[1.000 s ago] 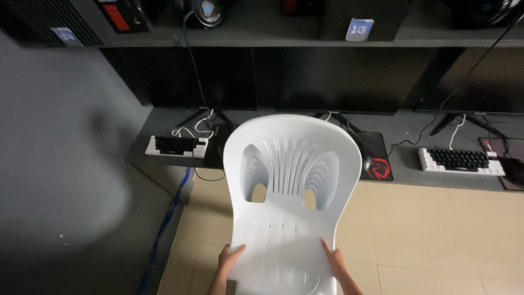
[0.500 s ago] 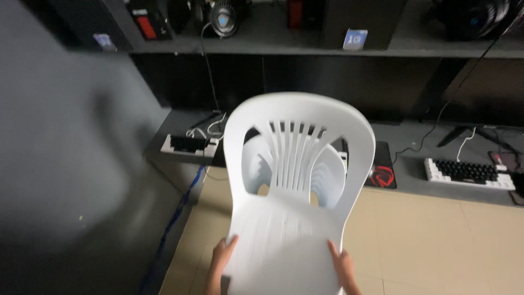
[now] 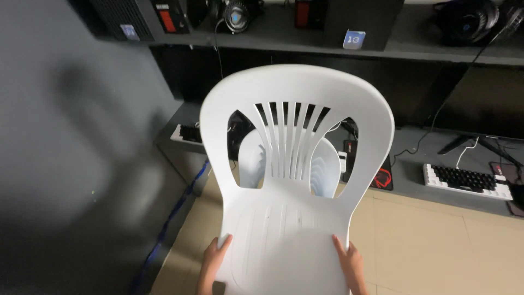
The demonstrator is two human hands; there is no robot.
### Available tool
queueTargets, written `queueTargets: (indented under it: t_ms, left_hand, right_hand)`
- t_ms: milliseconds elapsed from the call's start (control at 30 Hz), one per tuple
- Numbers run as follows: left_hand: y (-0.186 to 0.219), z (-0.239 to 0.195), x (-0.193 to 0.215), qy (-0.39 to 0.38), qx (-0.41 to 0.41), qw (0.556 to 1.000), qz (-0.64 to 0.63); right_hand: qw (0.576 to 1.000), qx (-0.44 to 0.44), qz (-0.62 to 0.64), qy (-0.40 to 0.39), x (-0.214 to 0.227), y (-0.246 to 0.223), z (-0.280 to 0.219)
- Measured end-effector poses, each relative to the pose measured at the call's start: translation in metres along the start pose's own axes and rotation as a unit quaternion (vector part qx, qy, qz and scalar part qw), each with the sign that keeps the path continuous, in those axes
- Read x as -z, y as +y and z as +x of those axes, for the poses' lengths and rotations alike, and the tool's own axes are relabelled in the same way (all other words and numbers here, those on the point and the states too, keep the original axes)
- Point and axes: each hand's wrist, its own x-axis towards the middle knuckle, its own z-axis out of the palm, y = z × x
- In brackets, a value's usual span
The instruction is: The person repeatedly picks up white plastic chairs from a stack and places them under computer desks. They handle the chairs by hand, moving them one at a time to different stations along the desk row.
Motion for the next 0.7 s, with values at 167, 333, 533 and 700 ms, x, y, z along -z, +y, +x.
queueTargets:
  t_ms: [167,333,533,700]
  left_hand:
    - [0.011,-0.046,0.01,-0.003,-0.004,0.999,-0.032]
    - [0.029,-0.088,0.021,-0.003,0.015,1.0,-0.022]
    - [-0.025,-0.092,0.013,-0.034,0.039,0.999,0.009]
    - [-0.027,-0.098,0.009,-0.067,0.083,0.993,0.047]
  right_hand:
    - [0.999,0.041,0.03,-0.006,0.033,-0.007,-0.031]
    - [0.997,0.053,0.05,-0.017,0.06,-0.007,-0.055]
    - [0.998,0.053,0.042,-0.012,0.076,-0.001,-0.067]
    - [0.998,0.05,0.022,-0.032,0.072,0.007,-0.059]
